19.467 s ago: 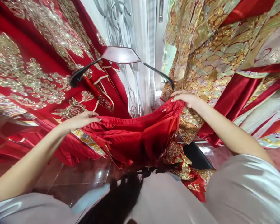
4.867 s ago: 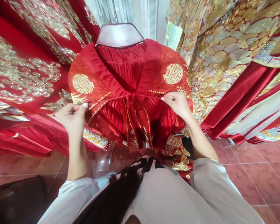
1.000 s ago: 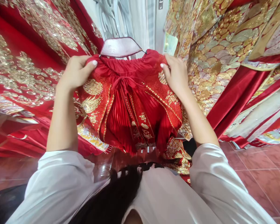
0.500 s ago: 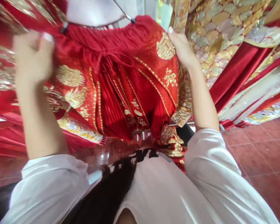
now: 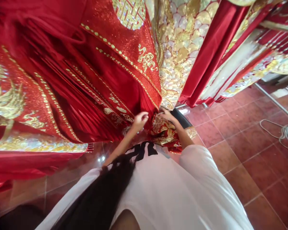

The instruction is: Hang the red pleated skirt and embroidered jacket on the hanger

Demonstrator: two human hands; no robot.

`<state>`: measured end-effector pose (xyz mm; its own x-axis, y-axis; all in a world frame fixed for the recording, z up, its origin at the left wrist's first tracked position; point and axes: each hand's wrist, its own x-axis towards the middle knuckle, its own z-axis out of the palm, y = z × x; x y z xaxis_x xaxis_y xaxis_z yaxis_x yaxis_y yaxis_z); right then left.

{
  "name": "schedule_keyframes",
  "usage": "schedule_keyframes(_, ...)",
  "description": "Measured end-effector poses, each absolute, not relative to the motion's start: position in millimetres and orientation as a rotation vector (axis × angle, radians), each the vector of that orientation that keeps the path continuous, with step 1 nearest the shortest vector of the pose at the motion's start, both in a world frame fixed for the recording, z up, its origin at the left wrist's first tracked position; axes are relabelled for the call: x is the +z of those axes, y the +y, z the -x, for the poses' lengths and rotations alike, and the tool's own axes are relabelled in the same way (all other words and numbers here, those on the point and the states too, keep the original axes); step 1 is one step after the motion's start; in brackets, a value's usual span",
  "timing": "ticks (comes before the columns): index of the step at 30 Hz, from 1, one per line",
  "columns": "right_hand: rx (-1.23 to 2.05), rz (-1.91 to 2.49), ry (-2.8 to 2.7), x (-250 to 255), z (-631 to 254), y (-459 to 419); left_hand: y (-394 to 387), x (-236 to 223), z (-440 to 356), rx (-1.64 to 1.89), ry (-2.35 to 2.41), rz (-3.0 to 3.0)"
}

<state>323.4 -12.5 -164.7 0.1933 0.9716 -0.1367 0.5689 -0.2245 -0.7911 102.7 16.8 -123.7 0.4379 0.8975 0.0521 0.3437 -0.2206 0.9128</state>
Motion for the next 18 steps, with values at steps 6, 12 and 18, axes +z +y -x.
schedule_keyframes(6, 0.878, 2.214, -1.340, -185.4, -305.9, -46.2, 2.7, -191.8, -157.0, 0.339, 0.916, -1.636)
schedule_keyframes(12, 0.694, 2.392, -1.394, -150.0, -297.5, -78.5, -11.2, -187.6, -143.9, 0.176, 0.755, -1.554)
schedule_keyframes(18, 1.167, 1.847, -2.101, -78.5, -309.1, -57.2, -9.4, -116.2, -100.6, 0.085, 0.472, -1.583)
